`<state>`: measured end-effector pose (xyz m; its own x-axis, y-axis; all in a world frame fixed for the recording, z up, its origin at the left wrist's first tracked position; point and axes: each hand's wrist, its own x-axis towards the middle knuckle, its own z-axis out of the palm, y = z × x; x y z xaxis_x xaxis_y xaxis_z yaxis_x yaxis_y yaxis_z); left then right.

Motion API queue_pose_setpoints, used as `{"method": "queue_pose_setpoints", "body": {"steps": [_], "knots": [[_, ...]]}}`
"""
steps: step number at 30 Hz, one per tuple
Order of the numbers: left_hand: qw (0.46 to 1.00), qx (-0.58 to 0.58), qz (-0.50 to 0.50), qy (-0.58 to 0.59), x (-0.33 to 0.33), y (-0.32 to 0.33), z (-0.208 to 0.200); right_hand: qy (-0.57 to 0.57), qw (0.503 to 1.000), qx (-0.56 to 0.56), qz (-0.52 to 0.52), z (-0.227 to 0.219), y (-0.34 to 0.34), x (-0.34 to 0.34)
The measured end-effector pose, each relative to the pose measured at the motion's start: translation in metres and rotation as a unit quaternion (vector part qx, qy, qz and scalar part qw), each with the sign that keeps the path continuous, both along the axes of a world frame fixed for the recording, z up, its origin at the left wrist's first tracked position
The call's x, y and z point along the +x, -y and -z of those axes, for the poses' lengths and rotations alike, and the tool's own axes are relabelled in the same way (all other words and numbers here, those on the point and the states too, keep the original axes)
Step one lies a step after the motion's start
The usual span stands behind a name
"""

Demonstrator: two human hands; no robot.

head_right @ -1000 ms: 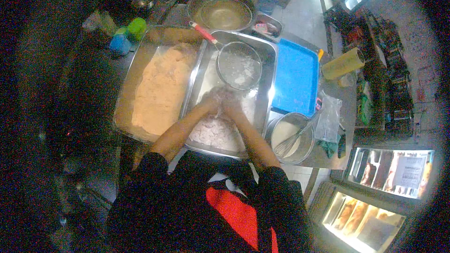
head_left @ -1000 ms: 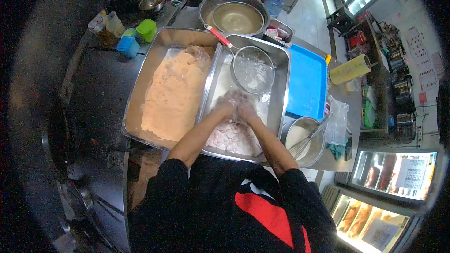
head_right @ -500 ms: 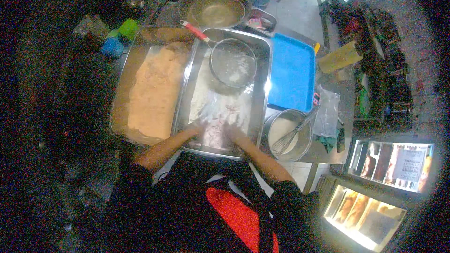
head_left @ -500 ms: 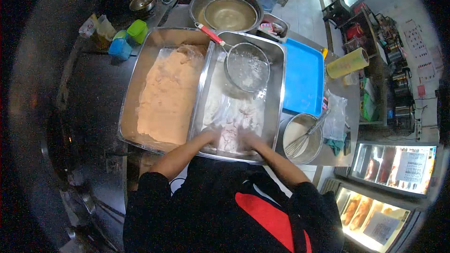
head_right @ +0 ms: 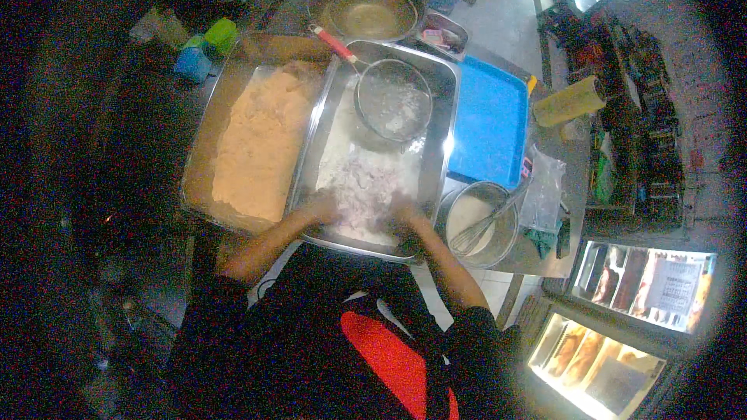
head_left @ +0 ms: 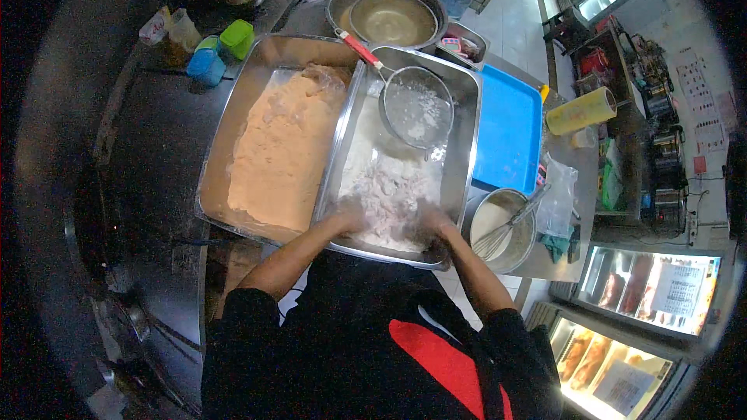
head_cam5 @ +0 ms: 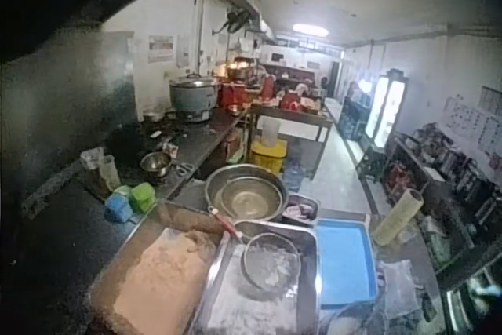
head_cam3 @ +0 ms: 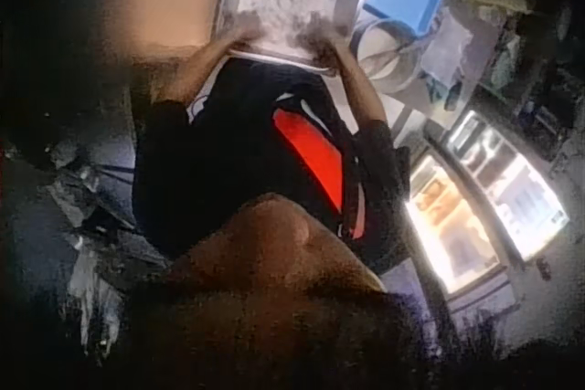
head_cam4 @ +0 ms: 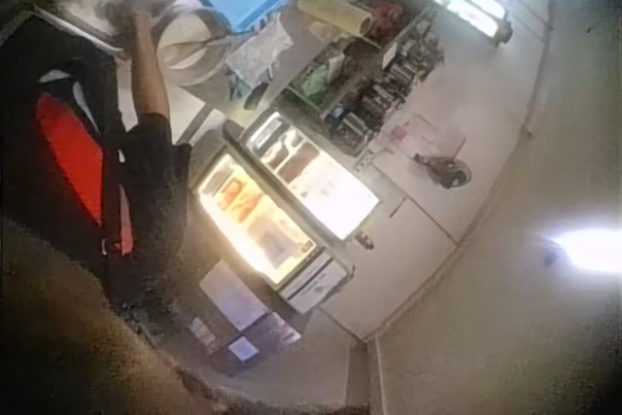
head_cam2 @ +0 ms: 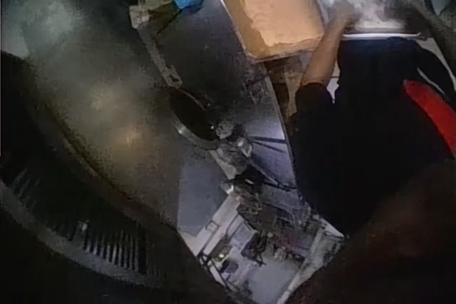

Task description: The person breads meat strips by hand in a tray of flour, places them into a strainer, dips the strainer into a bowl of liquid, and returns the meat to the tray. The person then coats the meat strips in the flour again.

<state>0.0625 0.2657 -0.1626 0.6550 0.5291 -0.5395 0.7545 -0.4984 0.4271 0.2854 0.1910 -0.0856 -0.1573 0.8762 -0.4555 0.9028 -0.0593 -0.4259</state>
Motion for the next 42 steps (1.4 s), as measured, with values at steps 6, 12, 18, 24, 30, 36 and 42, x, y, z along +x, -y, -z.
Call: {"method": "queue_pose_setpoints", "body": {"steps": [6, 12, 18, 24, 30, 36, 42], "knots": [[0.999, -0.011, 0.042, -0.001, 0.012, 0.014, 0.060, 0.042, 0.976, -0.190, -0.096, 0.109, 0.004, -0.042], [0.998, -0.025, -0.049, -0.020, 0.026, -0.019, -0.048, -0.010, 0.992, 0.077, 0.100, 0.051, 0.006, 0.000], [0.988, 0.112, 0.013, 0.107, 0.022, -0.034, -0.009, 0.141, 0.989, 0.036, 0.027, 0.048, -0.029, -0.022], [0.999, -0.027, -0.047, 0.005, 0.026, -0.018, -0.004, -0.036, 0.999, -0.008, 0.039, 0.095, -0.005, -0.032], [0.990, -0.044, -0.124, 0.056, 0.001, -0.020, -0.051, -0.064, 0.987, 0.057, 0.134, 0.048, 0.023, 0.004], [0.900, -0.049, -0.128, 0.413, -0.017, -0.013, -0.033, -0.133, 0.971, 0.014, 0.200, -0.096, -0.012, -0.026], [0.847, -0.058, -0.309, 0.428, -0.006, 0.008, -0.022, -0.258, 0.924, 0.074, 0.274, -0.035, -0.013, -0.050]]}}
